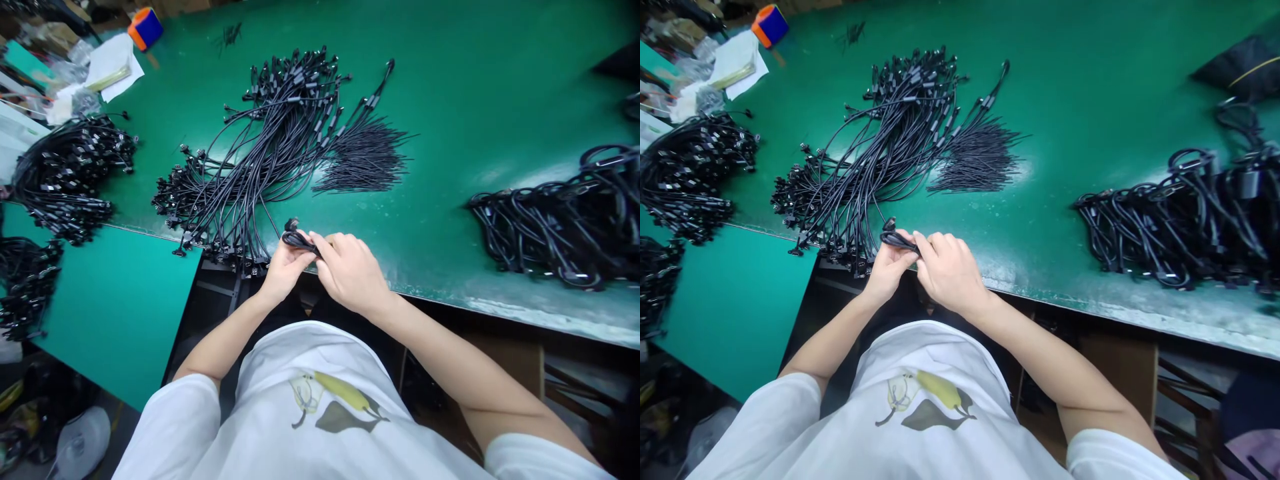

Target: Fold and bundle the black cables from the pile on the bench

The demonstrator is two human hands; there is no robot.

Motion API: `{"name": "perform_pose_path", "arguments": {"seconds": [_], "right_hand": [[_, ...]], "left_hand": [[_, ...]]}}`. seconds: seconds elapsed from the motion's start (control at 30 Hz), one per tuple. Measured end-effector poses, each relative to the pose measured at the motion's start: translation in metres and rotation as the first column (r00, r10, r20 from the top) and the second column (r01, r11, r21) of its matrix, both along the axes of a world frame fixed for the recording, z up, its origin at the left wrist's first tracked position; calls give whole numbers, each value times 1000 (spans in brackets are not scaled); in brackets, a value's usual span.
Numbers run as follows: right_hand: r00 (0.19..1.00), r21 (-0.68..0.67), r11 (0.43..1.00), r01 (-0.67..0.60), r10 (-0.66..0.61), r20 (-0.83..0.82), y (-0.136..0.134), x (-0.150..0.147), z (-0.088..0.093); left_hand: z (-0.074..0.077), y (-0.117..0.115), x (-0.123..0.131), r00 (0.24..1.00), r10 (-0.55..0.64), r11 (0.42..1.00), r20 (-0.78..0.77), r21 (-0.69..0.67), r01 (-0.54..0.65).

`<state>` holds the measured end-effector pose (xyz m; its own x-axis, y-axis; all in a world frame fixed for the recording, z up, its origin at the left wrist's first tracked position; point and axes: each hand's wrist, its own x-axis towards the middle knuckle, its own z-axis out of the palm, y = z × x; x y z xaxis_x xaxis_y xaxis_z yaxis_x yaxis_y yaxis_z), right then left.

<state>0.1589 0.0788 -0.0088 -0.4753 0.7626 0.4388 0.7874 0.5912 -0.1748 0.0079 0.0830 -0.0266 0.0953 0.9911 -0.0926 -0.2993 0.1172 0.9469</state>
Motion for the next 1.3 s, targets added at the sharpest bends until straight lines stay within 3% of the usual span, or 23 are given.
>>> {"name": "perform_pose_path", "arguments": {"seconds": [0.07, 0.13, 0.23, 0.37, 0.5, 0.67, 0.77, 0.87, 0.93, 1.0, 1.1, 1.17, 1.2, 1.23, 1.27, 1.3], "right_hand": [[999, 5, 1000, 7, -6, -40, 1, 1, -4], [998, 35, 999, 11, -9, -55, 3, 5, -9], [999, 96, 995, 31, -28, -24, 7, 16, -17], [997, 174, 982, 74, -75, -4, 9, 30, -25], [996, 207, 975, 81, -85, 9, 8, 38, -29], [995, 192, 978, 81, -91, 45, -1, 54, -29], [993, 133, 989, 69, -82, 90, -4, 68, -32], [965, 52, 976, 213, -218, 146, -2, 98, -28], [900, 86, 910, 406, -414, 139, -1, 134, -15], [780, 158, 780, 606, -621, 76, 2, 186, 5], [501, 225, 474, 851, -861, -81, 13, 281, 33], [246, 173, 227, 958, -965, -93, 21, 338, 45], [208, 117, 202, 972, -977, -40, 25, 358, 48], [226, 82, 225, 971, -974, -4, 29, 371, 50], [281, 54, 282, 958, -959, 27, 33, 375, 51], [376, 38, 377, 925, -926, 37, 39, 372, 51]], "left_hand": [[2, 1, -3, 1000, -14, 1000, 6, 17, 14], [5, 3, -9, 994, -108, 994, 6, 18, 108], [13, 7, -24, 972, -194, 977, -129, 59, 203], [19, 18, -37, 907, -58, 987, -416, 113, 114], [23, 27, -36, 809, 27, 956, -587, 252, 151], [30, 30, -27, 547, 259, 814, -796, 485, 320], [26, 34, -15, 488, 327, 670, -809, 562, 484], [23, 37, -2, 494, 339, 523, -801, 597, 609], [23, 38, 0, 523, 303, 477, -797, 602, 640], [24, 38, -7, 527, 284, 490, -801, 594, 639], [21, 39, -30, 482, 294, 568, -825, 556, 607], [20, 41, -51, 447, 316, 648, -837, 535, 542], [21, 41, -62, 431, 335, 693, -838, 529, 490], [23, 42, -73, 407, 352, 739, -843, 518, 431], [26, 43, -84, 375, 370, 782, -850, 502, 368], [29, 44, -96, 331, 389, 820, -860, 487, 301]]}}
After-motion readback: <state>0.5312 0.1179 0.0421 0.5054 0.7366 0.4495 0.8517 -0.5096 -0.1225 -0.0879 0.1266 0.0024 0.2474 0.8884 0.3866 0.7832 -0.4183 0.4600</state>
